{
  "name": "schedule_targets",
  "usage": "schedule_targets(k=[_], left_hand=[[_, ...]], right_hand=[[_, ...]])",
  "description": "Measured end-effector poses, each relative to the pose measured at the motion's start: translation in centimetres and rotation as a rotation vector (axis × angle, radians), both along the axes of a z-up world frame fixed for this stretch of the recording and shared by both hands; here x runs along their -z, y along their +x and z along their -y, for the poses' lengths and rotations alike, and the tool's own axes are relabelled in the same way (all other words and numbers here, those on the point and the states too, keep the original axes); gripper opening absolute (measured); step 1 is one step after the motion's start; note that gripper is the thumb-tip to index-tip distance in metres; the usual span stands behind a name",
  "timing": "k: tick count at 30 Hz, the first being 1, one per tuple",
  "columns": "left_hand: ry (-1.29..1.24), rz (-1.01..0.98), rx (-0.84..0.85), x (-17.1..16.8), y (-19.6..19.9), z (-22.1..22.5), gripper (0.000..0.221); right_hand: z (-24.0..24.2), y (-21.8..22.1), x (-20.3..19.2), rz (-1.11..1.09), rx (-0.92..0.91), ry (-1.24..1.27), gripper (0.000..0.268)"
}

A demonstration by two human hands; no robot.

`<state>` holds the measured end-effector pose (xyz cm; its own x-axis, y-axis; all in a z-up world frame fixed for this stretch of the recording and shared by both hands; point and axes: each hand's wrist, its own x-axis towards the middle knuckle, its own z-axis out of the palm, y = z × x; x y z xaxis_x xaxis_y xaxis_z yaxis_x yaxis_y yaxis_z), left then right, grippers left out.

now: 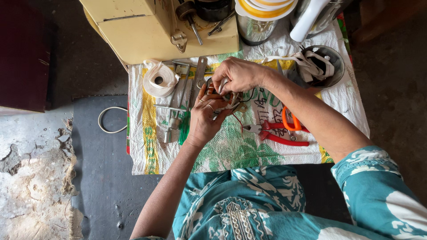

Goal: The person wraps white tape around the internal copper coils of a disassembled electric motor by hand while holding the motor unit stationary.

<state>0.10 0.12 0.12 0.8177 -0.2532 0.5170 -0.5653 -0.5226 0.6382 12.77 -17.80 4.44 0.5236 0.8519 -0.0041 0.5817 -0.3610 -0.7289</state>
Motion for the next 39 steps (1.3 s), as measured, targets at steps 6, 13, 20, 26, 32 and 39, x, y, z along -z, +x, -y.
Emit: schedule_targets(k=[6, 13, 20, 26, 32, 39], left_hand=[[-0.01, 0.0, 0.032, -0.2, 0.1, 0.0, 0.019], [-0.019, -0.057, 0.094, -0.2, 0.8, -0.5, 0.018], [-0.013, -0.094, 0.105, -0.3, 0.8, -0.6, 0.017], [-0.101, -0.13, 0.042, 0.1, 0.5, -0.1, 0.022], [-0.057, -0.06, 0.013, 0.6, 0.6, -0.4, 0.02], [-0.043, -0.044, 0.038, 0.9, 0.7, -0.4, 0.022]], right_hand=[[0.6, -0.9, 1.8, -0.105, 0.161, 0.202, 0.01], [0.2, -1.1, 2.6, -0.03, 0.195, 0.29, 0.012], [0.2, -2.1, 1.1, 0.1, 0.153, 0.332, 0.014], [0.0, -2.5, 0.1, 0.347, 0.132, 0.085, 0.013], [4.3, -8.8, 1.0, 0.67, 0.553, 0.282, 0.02], [3.5, -11.7, 4.0, 0.764, 0.57, 0.183, 0.028]])
